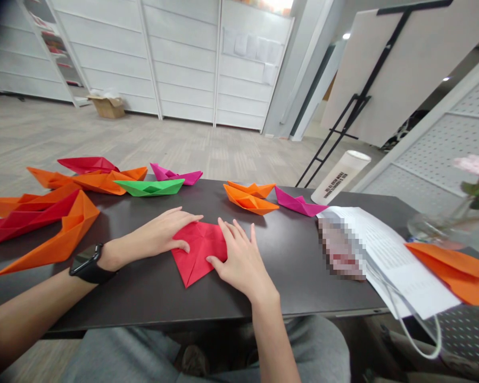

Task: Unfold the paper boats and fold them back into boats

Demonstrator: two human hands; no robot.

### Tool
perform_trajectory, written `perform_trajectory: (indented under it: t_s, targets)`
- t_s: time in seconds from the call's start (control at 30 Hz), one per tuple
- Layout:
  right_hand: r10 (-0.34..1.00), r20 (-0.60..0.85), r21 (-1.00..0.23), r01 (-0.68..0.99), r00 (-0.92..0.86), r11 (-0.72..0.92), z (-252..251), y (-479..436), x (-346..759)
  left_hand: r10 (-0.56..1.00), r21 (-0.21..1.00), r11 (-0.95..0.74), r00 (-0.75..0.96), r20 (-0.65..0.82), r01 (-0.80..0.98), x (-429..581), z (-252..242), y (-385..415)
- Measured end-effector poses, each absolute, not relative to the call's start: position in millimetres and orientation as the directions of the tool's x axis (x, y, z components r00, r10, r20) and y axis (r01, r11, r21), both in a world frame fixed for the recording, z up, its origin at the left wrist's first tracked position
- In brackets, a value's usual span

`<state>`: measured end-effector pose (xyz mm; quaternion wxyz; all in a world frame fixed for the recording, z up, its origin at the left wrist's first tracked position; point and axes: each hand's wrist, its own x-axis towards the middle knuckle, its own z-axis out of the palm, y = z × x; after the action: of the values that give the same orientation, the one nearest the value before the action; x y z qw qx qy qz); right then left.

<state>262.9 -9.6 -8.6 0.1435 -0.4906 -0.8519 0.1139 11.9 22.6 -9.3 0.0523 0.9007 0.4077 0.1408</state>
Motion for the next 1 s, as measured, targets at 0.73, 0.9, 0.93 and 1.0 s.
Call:
perform_trajectory:
  t_s: [0.73,0.9,0.93,1.0]
  targets:
    - [0.794,0.121,-0.439,0.686,-0.595,0.581,1.7,-14.5,271.7,0.558,0.221,-0.816,0.828,0.058,0.534,-2.3,14.5,17.8]
    - [0.844,-0.016,-0.472,0.748,-0.536,0.466,5.5,-21.5,294.8,0.599,0.253,-0.768,0.800,-0.044,0.589,-24.2,24.4,24.9]
    - [0.853,-0.017,-0.468,0.758,-0.522,0.454,6.2,-22.0,296.2,0.608,0.262,-0.759,0.793,-0.038,0.596,-28.1,24.0,26.9]
    - [0.861,0.007,-0.460,0.763,-0.509,0.455,6.5,-21.1,295.8,0.618,0.282,-0.752,0.786,-0.012,0.596,-35.0,21.6,30.9]
